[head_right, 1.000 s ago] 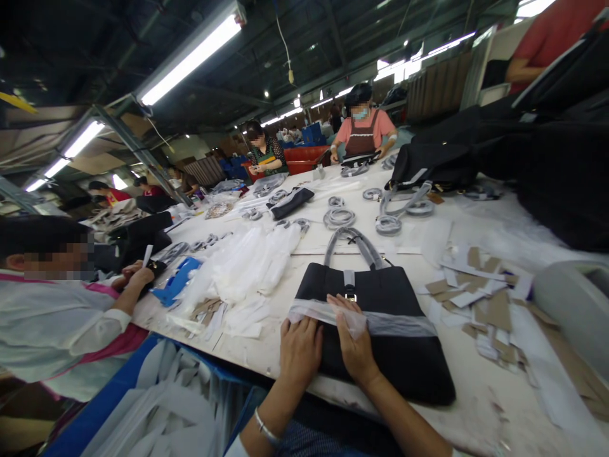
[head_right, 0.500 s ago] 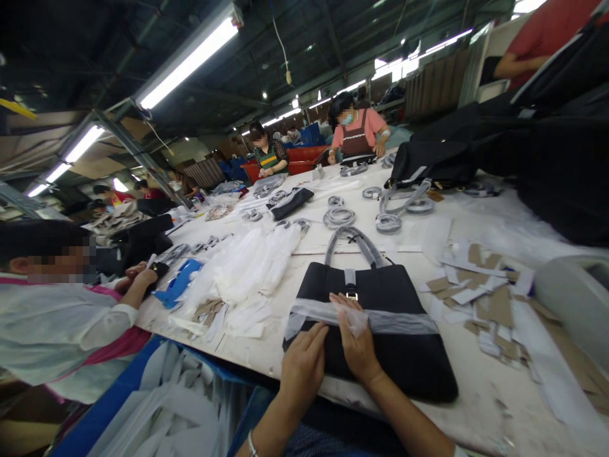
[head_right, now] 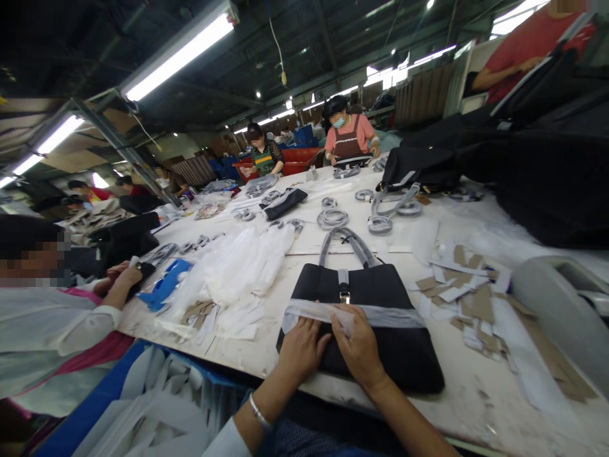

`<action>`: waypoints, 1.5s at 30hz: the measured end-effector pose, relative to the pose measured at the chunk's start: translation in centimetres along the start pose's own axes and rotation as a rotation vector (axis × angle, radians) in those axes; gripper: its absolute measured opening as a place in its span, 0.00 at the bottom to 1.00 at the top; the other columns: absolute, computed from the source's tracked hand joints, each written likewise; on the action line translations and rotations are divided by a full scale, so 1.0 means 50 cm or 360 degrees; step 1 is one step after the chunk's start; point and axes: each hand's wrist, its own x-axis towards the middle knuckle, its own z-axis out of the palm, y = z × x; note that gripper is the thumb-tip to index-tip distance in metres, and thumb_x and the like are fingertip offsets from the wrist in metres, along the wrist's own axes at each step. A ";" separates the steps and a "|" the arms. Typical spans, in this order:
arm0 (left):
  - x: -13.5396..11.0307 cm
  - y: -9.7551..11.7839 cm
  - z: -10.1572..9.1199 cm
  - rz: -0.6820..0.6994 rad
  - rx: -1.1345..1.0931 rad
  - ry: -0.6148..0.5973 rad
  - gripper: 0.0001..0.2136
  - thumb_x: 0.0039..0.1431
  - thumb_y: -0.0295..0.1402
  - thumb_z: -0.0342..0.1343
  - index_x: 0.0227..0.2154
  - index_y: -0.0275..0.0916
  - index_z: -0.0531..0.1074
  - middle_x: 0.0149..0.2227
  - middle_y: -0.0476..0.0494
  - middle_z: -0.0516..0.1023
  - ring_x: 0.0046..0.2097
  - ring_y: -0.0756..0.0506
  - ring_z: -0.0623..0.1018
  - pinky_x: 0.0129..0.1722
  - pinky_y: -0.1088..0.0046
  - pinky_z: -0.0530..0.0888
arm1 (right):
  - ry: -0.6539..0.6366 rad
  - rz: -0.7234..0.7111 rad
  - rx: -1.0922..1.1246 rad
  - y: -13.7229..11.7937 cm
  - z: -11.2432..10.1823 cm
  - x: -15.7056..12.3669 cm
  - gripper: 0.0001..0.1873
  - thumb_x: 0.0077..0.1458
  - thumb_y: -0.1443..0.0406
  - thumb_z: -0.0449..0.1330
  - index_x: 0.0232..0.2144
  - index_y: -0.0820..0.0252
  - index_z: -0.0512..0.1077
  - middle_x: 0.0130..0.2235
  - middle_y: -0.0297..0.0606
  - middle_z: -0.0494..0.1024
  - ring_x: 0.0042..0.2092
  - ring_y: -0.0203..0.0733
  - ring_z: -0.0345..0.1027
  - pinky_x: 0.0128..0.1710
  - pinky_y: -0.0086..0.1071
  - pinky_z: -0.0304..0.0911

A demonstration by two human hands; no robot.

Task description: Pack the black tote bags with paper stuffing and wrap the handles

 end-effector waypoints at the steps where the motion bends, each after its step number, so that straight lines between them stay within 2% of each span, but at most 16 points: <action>1: 0.003 -0.006 -0.001 0.0001 0.0012 0.0013 0.27 0.65 0.38 0.53 0.63 0.36 0.57 0.62 0.34 0.66 0.63 0.37 0.66 0.57 0.58 0.72 | -0.0012 0.0011 -0.0052 0.002 -0.011 0.001 0.14 0.63 0.57 0.54 0.43 0.55 0.75 0.42 0.43 0.79 0.48 0.50 0.71 0.53 0.45 0.65; 6: 0.012 -0.024 0.004 0.0018 0.0002 0.0065 0.26 0.65 0.39 0.52 0.63 0.35 0.58 0.63 0.34 0.65 0.64 0.37 0.65 0.57 0.59 0.72 | -0.0144 0.0271 -0.0372 0.020 -0.069 0.017 0.15 0.59 0.53 0.56 0.34 0.53 0.78 0.35 0.38 0.81 0.37 0.49 0.75 0.39 0.40 0.68; 9: 0.009 -0.027 0.008 0.0024 -0.0021 0.0069 0.27 0.65 0.38 0.52 0.63 0.34 0.57 0.64 0.33 0.64 0.65 0.37 0.64 0.58 0.60 0.72 | -0.0305 0.0410 -0.0603 0.013 -0.097 0.037 0.13 0.56 0.53 0.57 0.30 0.51 0.78 0.31 0.35 0.81 0.32 0.47 0.74 0.32 0.38 0.65; 12: 0.006 -0.029 0.011 0.0034 -0.0039 0.0071 0.27 0.66 0.38 0.52 0.64 0.34 0.56 0.65 0.33 0.62 0.65 0.37 0.62 0.58 0.60 0.71 | -0.0470 0.0485 -0.0772 -0.003 -0.114 0.066 0.10 0.54 0.56 0.58 0.27 0.50 0.77 0.29 0.34 0.80 0.31 0.47 0.73 0.29 0.35 0.60; 15: 0.005 -0.031 0.013 0.0028 -0.0057 0.0072 0.26 0.66 0.37 0.51 0.64 0.35 0.56 0.65 0.34 0.62 0.66 0.37 0.62 0.58 0.59 0.72 | -0.0646 0.0566 -0.0852 -0.008 -0.120 0.095 0.10 0.54 0.58 0.58 0.26 0.50 0.77 0.29 0.34 0.80 0.34 0.47 0.74 0.29 0.34 0.57; 19: 0.006 -0.032 0.012 0.0022 -0.0102 0.0043 0.27 0.66 0.36 0.51 0.64 0.34 0.55 0.66 0.33 0.60 0.66 0.36 0.61 0.58 0.59 0.71 | -0.0899 0.0670 -0.1005 0.010 -0.114 0.121 0.09 0.54 0.59 0.57 0.26 0.53 0.75 0.31 0.35 0.81 0.36 0.46 0.73 0.29 0.32 0.53; 23: 0.007 -0.035 0.013 0.0038 -0.0137 0.0053 0.25 0.66 0.36 0.51 0.63 0.34 0.58 0.65 0.34 0.62 0.66 0.36 0.62 0.59 0.59 0.71 | -0.1034 0.0693 -0.1090 0.027 -0.105 0.137 0.08 0.53 0.59 0.58 0.26 0.55 0.73 0.32 0.37 0.80 0.35 0.45 0.72 0.28 0.31 0.51; 26: 0.006 -0.044 0.018 0.0037 -0.0144 0.0072 0.22 0.65 0.36 0.51 0.60 0.34 0.62 0.62 0.35 0.67 0.64 0.36 0.65 0.57 0.58 0.73 | -0.1113 0.0688 -0.1140 0.028 -0.102 0.145 0.07 0.52 0.60 0.58 0.26 0.55 0.72 0.31 0.37 0.80 0.35 0.45 0.72 0.28 0.31 0.49; 32: -0.018 -0.062 0.004 0.0142 -0.0225 0.0203 0.17 0.64 0.26 0.48 0.55 0.36 0.68 0.56 0.37 0.74 0.59 0.38 0.72 0.56 0.56 0.74 | -0.1181 0.0693 -0.1192 0.021 -0.100 0.148 0.06 0.52 0.61 0.57 0.28 0.55 0.71 0.33 0.37 0.79 0.36 0.45 0.72 0.28 0.31 0.48; 36: -0.015 -0.032 -0.025 0.0111 -0.0433 0.0363 0.17 0.64 0.23 0.45 0.51 0.38 0.72 0.51 0.41 0.78 0.55 0.43 0.75 0.56 0.63 0.75 | -0.1173 0.0666 -0.1198 0.020 -0.100 0.145 0.06 0.53 0.61 0.57 0.28 0.56 0.71 0.33 0.38 0.79 0.37 0.46 0.72 0.28 0.31 0.48; 38: 0.004 -0.009 -0.029 0.0190 -0.0463 0.0309 0.17 0.65 0.25 0.45 0.54 0.37 0.70 0.54 0.40 0.76 0.58 0.43 0.73 0.58 0.62 0.72 | -0.1160 0.0654 -0.1195 0.020 -0.102 0.143 0.06 0.53 0.61 0.57 0.29 0.56 0.72 0.34 0.38 0.79 0.37 0.46 0.72 0.29 0.31 0.49; 41: 0.034 0.014 -0.012 0.0292 -0.0369 0.0150 0.19 0.66 0.30 0.48 0.59 0.35 0.65 0.61 0.38 0.69 0.64 0.39 0.66 0.62 0.54 0.67 | -0.1132 0.0646 -0.1168 0.020 -0.105 0.143 0.07 0.53 0.61 0.58 0.28 0.57 0.72 0.33 0.38 0.80 0.36 0.45 0.72 0.29 0.31 0.51; 45: 0.045 0.012 0.021 0.0247 -0.0267 0.0021 0.22 0.67 0.35 0.49 0.62 0.38 0.62 0.63 0.39 0.66 0.65 0.37 0.64 0.62 0.51 0.66 | -0.1026 0.0634 -0.1126 0.017 -0.105 0.135 0.09 0.54 0.59 0.59 0.26 0.57 0.73 0.31 0.37 0.80 0.34 0.43 0.72 0.28 0.30 0.52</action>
